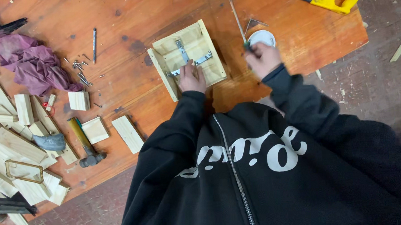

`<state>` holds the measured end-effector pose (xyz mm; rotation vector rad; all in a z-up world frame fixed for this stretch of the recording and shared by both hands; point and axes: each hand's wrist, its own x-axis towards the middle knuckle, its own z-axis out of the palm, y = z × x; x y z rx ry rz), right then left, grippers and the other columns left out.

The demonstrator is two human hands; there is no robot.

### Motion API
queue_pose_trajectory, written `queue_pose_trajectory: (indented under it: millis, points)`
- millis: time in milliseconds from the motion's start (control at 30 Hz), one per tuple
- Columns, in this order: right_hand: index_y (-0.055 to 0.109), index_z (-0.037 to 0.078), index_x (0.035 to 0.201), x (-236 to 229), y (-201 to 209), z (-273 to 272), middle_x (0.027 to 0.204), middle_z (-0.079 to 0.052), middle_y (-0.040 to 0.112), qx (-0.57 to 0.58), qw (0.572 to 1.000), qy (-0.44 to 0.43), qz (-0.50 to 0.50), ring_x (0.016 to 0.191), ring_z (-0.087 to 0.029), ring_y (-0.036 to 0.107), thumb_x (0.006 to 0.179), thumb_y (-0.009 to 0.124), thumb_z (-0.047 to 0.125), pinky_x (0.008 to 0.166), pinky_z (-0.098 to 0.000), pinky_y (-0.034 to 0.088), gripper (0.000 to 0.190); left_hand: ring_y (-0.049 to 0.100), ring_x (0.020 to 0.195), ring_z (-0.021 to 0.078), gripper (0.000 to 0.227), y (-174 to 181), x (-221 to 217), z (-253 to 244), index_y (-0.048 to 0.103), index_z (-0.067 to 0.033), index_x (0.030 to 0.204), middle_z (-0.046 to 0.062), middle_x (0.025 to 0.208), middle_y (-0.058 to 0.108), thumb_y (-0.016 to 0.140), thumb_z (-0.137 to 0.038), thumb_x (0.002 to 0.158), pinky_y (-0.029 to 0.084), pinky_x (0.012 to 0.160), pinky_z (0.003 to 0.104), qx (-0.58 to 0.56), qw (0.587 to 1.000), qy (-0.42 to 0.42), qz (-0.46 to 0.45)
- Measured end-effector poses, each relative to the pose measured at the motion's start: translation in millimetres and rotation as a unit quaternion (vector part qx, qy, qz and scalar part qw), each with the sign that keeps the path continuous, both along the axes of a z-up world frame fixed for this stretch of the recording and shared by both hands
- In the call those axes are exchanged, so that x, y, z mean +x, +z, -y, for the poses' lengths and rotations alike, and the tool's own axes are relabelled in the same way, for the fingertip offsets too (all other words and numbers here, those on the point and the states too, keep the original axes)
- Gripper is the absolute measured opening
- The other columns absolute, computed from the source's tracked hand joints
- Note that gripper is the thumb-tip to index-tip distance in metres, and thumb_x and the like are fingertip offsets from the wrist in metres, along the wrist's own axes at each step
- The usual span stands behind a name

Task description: The person assembles a small wooden box by attaching metal hinges to the lid and side panels using a screwdriver. They repeatedly position the hinges, insert screws, and tighten them while handling the wooden pieces and a small container of screws.

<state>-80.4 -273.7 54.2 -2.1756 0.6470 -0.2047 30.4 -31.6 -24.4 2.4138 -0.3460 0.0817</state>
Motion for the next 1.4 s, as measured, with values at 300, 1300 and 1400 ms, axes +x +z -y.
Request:
queue_pose_trajectory:
  millis: [300, 1300, 1400]
  points:
    - [0.071, 0.005, 0.099, -20, -65, -31, 0.083, -0.016, 0.076, -0.06, 0.988, 0.075, -0.119, 0.087, -0.041, 0.073, 0.092, 0.071, 0.046, 0.08, -0.0533, 0.057, 0.042, 0.072, 0.074, 0.021, 0.01, -16, 6, 8, 0.069, -0.024, 0.098, -0.009, 0.088, 0.059, 0.071, -0.033, 0.094, 0.062, 0.068, 0.036, 0.029, 0.999, 0.023, -0.001]
    - [0.06, 0.008, 0.104, -3, -66, -8, 0.096, -0.019, 0.07, -0.04, 0.948, 0.217, -0.227, 0.092, -0.04, 0.072, 0.091, 0.071, 0.052, 0.078, -0.0514, 0.058, 0.047, 0.068, 0.077, 0.0173, 0.017, -38, 1, 15, 0.056, -0.0291, 0.104, -0.008, 0.091, 0.053, 0.057, -0.045, 0.097, 0.058, 0.072, 0.031, 0.141, 0.977, 0.049, 0.15]
    - [0.058, 0.011, 0.101, -1, -62, -11, 0.095, -0.017, 0.069, -0.051, 0.945, 0.206, -0.247, 0.092, -0.04, 0.072, 0.09, 0.07, 0.056, 0.077, -0.0514, 0.058, 0.047, 0.071, 0.085, 0.0252, 0.034, -1, -2, 16, 0.053, -0.0235, 0.128, -0.001, 0.101, 0.057, 0.058, -0.039, 0.099, 0.061, 0.076, 0.038, 0.093, 0.991, 0.006, 0.099]
